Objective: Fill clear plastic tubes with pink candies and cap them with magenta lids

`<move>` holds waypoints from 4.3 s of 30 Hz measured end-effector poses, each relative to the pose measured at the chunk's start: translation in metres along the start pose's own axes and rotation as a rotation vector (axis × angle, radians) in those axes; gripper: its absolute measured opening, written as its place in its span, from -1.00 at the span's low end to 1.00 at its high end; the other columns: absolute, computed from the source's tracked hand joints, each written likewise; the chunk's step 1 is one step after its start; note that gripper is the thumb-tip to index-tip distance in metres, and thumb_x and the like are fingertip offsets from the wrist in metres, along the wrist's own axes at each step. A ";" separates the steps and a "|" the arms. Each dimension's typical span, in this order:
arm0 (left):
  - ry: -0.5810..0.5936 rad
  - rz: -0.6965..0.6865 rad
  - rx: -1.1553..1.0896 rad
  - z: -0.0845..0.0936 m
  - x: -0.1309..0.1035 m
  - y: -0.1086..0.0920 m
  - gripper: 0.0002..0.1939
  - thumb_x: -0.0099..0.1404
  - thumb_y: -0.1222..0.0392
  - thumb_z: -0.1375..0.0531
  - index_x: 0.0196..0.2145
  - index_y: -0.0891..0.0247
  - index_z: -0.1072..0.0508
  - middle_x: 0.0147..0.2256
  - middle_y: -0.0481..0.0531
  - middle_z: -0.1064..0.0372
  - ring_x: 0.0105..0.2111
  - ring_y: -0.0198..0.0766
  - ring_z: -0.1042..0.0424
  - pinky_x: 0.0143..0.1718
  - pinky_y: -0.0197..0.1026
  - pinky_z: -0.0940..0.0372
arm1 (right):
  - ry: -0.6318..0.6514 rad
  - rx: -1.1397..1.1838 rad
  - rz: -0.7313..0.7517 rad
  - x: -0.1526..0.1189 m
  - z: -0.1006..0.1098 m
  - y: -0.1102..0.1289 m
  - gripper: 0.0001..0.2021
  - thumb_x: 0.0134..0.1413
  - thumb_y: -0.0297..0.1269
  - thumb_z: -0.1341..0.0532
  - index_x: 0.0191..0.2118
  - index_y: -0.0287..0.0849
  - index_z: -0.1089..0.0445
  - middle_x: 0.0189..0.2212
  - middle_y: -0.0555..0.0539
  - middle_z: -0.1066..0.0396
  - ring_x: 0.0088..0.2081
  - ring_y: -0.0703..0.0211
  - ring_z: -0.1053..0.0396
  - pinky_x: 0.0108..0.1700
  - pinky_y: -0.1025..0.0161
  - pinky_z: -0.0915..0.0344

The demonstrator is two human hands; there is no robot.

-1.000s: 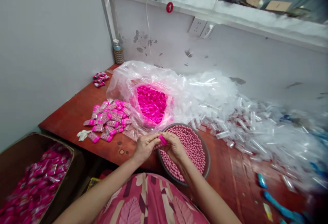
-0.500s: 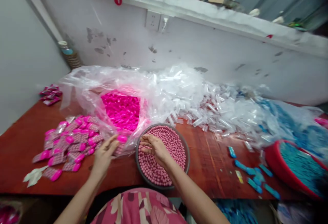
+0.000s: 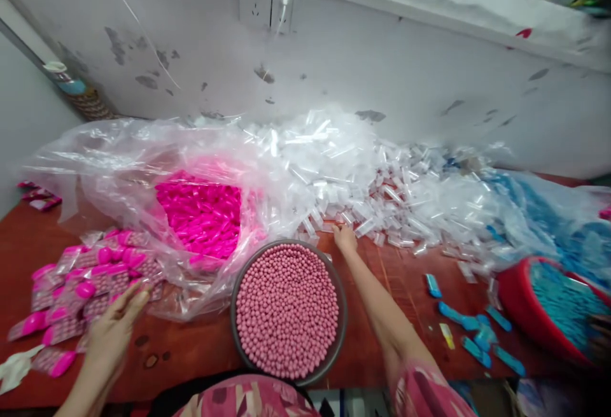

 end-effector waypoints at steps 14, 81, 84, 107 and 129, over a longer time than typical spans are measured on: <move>0.473 0.013 -0.070 -0.084 -0.050 0.001 -0.48 -0.03 -0.04 -0.19 -0.17 0.36 -0.37 -0.21 0.14 -0.42 -0.17 -0.10 -0.38 -0.11 -0.09 -0.26 | 0.045 0.053 0.383 -0.045 0.018 0.033 -0.68 -0.04 -0.22 0.03 -0.16 -0.26 -0.18 -0.25 -0.15 -0.32 -0.27 0.17 -0.29 -0.22 0.22 -0.20; 0.695 0.101 -0.536 -0.061 -0.034 0.028 -0.69 0.07 0.06 -0.14 -0.32 0.36 -0.42 -0.40 0.07 -0.41 -0.41 -0.28 -0.35 -0.34 -0.24 -0.26 | 0.413 -0.754 0.816 -0.167 -0.240 0.238 -0.76 -0.02 -0.21 -0.05 -0.26 -0.14 -0.35 -0.33 -0.12 -0.41 -0.28 0.09 -0.35 -0.33 0.28 -0.19; 0.648 0.045 -0.491 -0.056 -0.027 0.019 -0.71 0.08 0.07 -0.13 -0.32 0.35 -0.42 -0.40 0.05 -0.41 -0.42 -0.28 -0.35 -0.34 -0.24 -0.25 | 0.407 -0.723 0.833 -0.167 -0.231 0.239 -0.74 -0.01 -0.18 -0.02 -0.22 -0.12 -0.33 -0.32 -0.09 -0.41 -0.27 0.09 -0.35 -0.32 0.27 -0.19; 0.497 -0.044 -0.812 -0.088 -0.051 -0.053 -0.68 0.07 0.10 -0.16 -0.23 0.32 -0.37 -0.31 0.05 -0.38 -0.35 -0.27 -0.39 -0.28 -0.20 -0.30 | 0.406 -0.016 1.156 -0.302 -0.072 0.222 -0.76 -0.01 -0.25 -0.10 -0.19 -0.18 -0.31 -0.31 -0.14 -0.35 -0.26 0.08 -0.29 -0.19 0.14 -0.21; 0.479 -0.542 -0.178 -0.058 -0.090 -0.070 -0.76 0.14 0.20 -0.07 -0.25 0.24 -0.45 -0.34 0.03 -0.44 -0.33 -0.24 -0.38 -0.25 -0.25 -0.23 | 0.687 0.228 1.074 -0.323 -0.032 0.218 -0.79 -0.05 -0.24 -0.16 -0.22 -0.12 -0.33 -0.36 -0.04 -0.35 -0.33 0.21 -0.29 -0.25 0.25 -0.22</move>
Point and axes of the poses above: each hand's wrist, its own x-axis towards the middle knuckle, its own z-axis out of the back of the hand, y = z × x, the point moved 7 cm from there along x, towards the middle knuckle
